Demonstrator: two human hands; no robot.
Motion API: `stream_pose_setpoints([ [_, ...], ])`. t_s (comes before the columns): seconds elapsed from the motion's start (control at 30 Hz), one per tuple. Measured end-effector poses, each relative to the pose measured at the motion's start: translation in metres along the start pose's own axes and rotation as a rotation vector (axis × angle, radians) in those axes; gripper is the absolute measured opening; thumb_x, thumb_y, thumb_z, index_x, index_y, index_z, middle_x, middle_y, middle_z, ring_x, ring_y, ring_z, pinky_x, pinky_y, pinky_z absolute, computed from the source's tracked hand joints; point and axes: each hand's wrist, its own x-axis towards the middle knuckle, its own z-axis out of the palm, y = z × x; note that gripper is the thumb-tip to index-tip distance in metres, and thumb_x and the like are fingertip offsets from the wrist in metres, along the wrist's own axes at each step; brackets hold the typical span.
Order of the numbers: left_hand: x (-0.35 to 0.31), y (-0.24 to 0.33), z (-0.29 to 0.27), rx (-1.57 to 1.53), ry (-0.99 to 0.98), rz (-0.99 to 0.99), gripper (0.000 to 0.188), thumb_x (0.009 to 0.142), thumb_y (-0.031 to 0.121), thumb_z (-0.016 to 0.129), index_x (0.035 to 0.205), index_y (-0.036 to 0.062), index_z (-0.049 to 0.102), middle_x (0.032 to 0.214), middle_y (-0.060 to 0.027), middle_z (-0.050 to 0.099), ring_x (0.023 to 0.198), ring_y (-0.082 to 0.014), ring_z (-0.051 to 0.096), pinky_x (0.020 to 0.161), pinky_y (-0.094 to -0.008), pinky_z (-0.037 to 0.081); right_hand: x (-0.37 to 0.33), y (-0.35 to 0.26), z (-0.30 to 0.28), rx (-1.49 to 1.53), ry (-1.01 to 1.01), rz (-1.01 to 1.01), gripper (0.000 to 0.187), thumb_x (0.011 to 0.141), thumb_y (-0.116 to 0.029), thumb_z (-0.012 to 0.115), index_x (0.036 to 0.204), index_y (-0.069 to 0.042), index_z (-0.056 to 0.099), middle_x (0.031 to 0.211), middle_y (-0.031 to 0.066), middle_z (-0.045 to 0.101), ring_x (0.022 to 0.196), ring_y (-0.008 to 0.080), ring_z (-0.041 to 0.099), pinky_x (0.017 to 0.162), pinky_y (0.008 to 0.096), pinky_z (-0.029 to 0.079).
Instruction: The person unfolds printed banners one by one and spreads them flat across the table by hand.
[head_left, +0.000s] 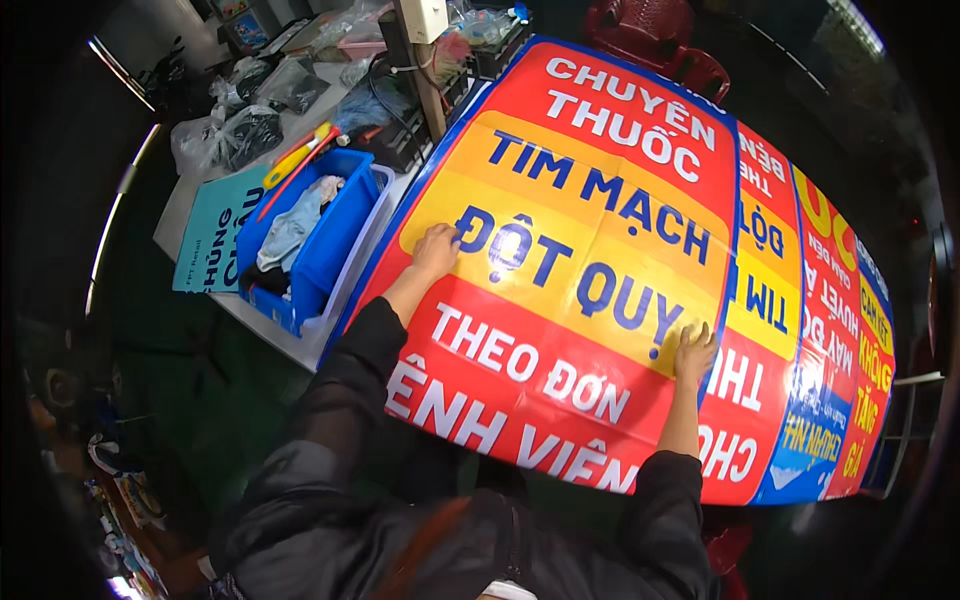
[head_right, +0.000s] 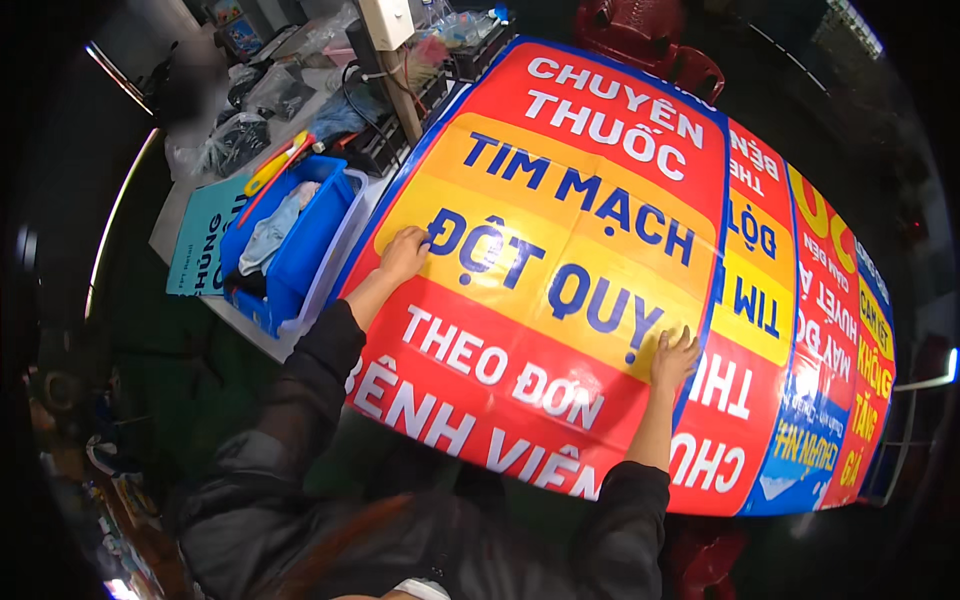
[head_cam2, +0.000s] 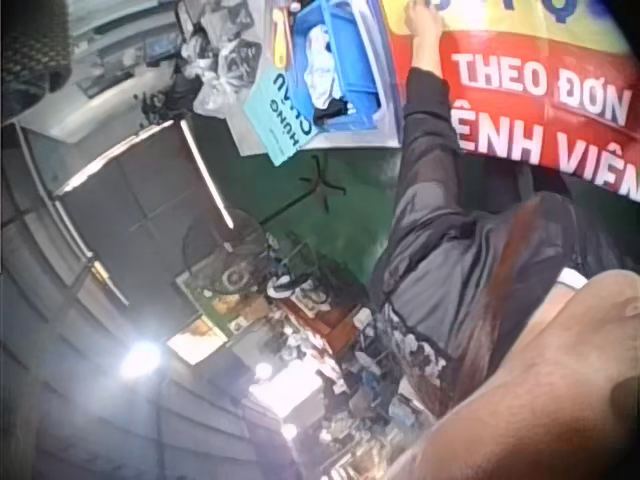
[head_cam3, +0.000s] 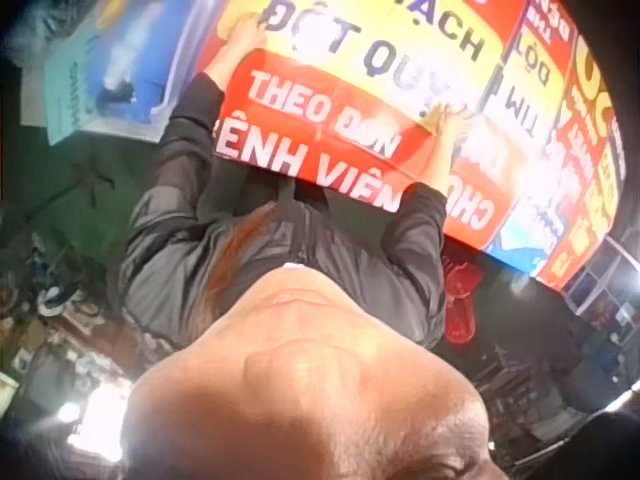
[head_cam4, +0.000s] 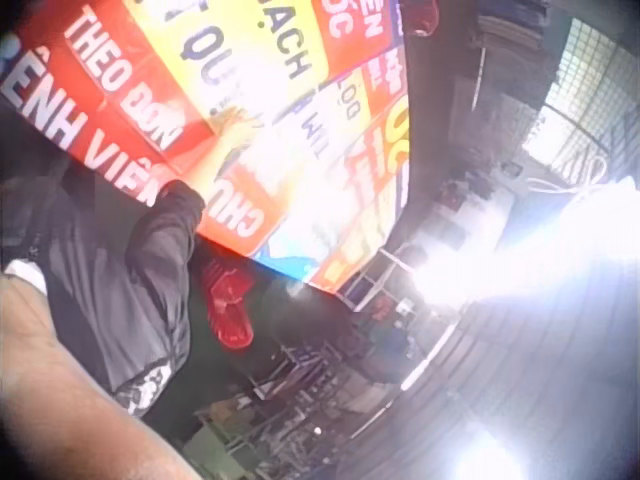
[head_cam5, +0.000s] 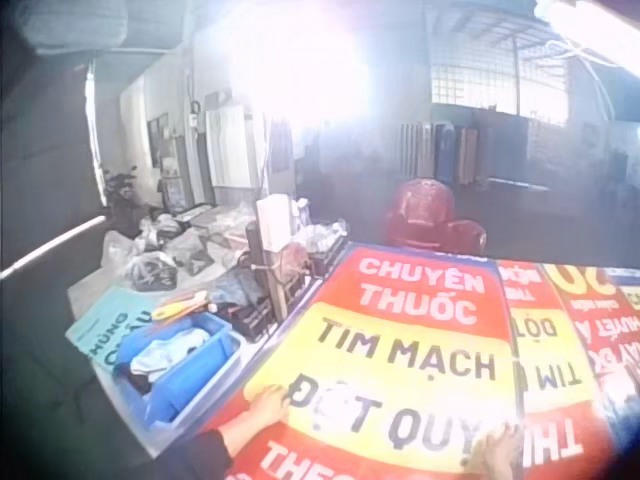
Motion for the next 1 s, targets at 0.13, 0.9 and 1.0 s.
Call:
stream_pose_setpoints([
  [0.13,0.089,-0.007,0.015,-0.018,0.001,-0.048,0.020,0.078,0.015,0.054,0.095,0.0069,0.060,0.106,-0.0097,0.054,0.104,-0.0263,0.048,0.087,-0.0365,0.040,0.016,-0.020,0.021,-0.111,-0.065,0.108,0.056,0.086,-0.052,0.031,0.134,-0.024,0.022,0.141,0.0128,0.010,0.130,0.0313,0.004,0.096,0.0619,0.008],
  [0.9,0.442,-0.018,0.065,0.189,0.141,-0.585,0.044,0.075,0.028,0.059,0.110,0.0027,0.049,0.113,-0.0117,0.050,0.107,-0.0291,0.045,0.085,-0.0453,0.039,0.013,-0.037,0.020,-0.288,-0.004,0.094,0.051,0.089,-0.043,0.024,0.134,-0.018,0.024,0.140,0.0100,0.016,0.130,0.0273,0.011,0.100,0.0543,0.009],
  [1.0,0.452,-0.036,0.061,0.110,0.019,-0.587,0.039,0.075,0.025,0.059,0.107,0.0041,0.052,0.114,-0.0135,0.049,0.104,-0.0310,0.047,0.084,-0.0442,0.040,0.014,-0.040,0.020,-0.276,-0.018,0.089,0.052,0.089,-0.043,0.024,0.134,-0.016,0.025,0.140,0.0104,0.016,0.130,0.0274,0.012,0.100,0.0542,0.009],
])
